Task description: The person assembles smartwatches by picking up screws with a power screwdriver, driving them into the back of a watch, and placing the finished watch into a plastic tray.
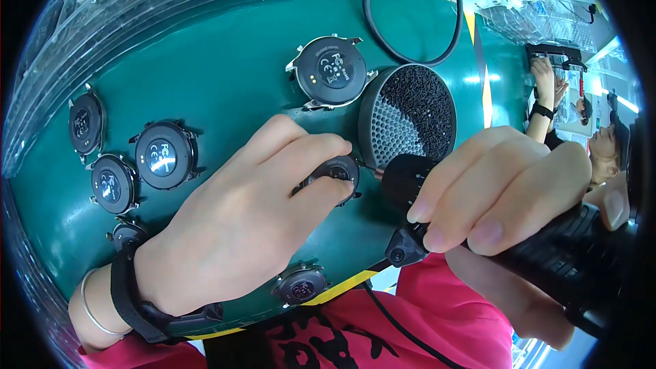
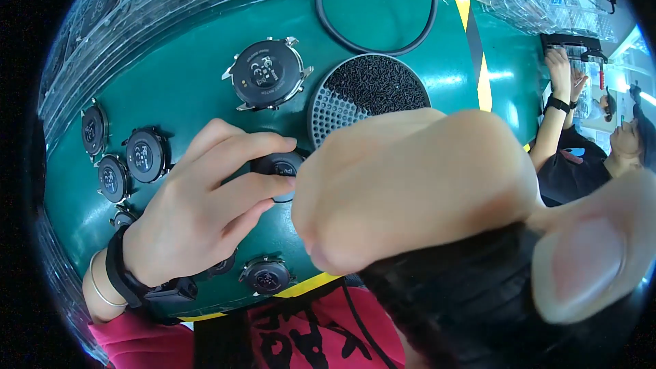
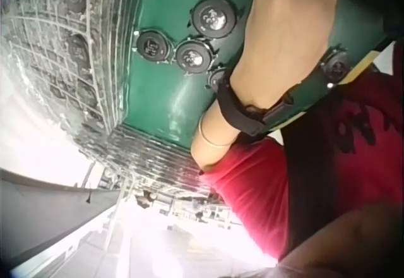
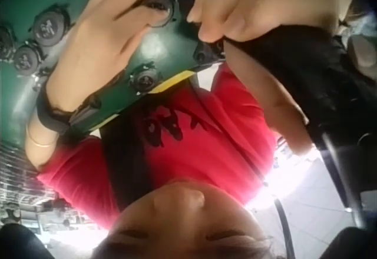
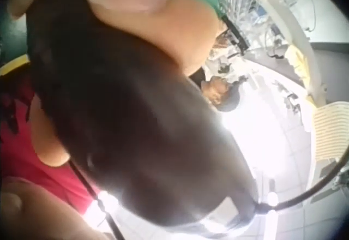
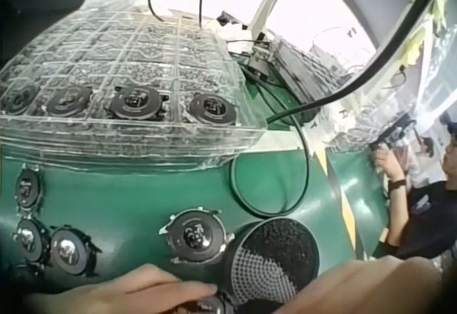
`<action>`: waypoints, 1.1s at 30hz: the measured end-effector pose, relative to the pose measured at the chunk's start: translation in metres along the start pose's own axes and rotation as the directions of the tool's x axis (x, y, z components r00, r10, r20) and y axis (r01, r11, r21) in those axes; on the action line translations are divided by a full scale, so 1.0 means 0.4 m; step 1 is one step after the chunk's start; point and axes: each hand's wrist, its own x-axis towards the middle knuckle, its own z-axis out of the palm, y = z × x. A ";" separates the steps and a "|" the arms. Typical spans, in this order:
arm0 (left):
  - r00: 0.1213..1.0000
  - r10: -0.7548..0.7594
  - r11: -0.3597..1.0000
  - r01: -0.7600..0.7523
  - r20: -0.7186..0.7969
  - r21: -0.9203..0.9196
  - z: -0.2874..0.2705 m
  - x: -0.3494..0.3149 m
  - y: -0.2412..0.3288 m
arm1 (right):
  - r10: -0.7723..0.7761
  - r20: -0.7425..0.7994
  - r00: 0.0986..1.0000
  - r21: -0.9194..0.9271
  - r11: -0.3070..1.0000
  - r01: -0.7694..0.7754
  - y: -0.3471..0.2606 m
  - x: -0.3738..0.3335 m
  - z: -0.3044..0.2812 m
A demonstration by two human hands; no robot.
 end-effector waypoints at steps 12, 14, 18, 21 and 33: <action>1.000 -0.011 1.000 0.011 -0.015 0.015 -0.003 -0.007 0.003 | 0.176 0.037 0.984 0.069 0.982 -0.178 -0.064 -0.004 -0.016; 1.000 0.004 1.000 -0.003 -0.013 0.016 0.004 0.002 0.004 | 0.216 0.031 0.976 0.072 0.973 -0.218 -0.033 0.014 -0.012; 1.000 0.007 1.000 -0.007 -0.020 0.018 0.011 0.002 0.001 | 0.293 0.037 0.955 0.101 0.950 -0.295 0.000 0.034 0.004; 1.000 0.000 1.000 0.000 -0.023 0.012 0.013 0.003 0.000 | 0.350 0.047 0.935 0.131 0.926 -0.354 0.000 0.034 0.002; 1.000 0.012 0.999 -0.012 -0.013 0.048 0.011 0.007 0.002 | 0.575 0.091 0.813 0.222 0.784 -0.580 -0.010 0.043 -0.008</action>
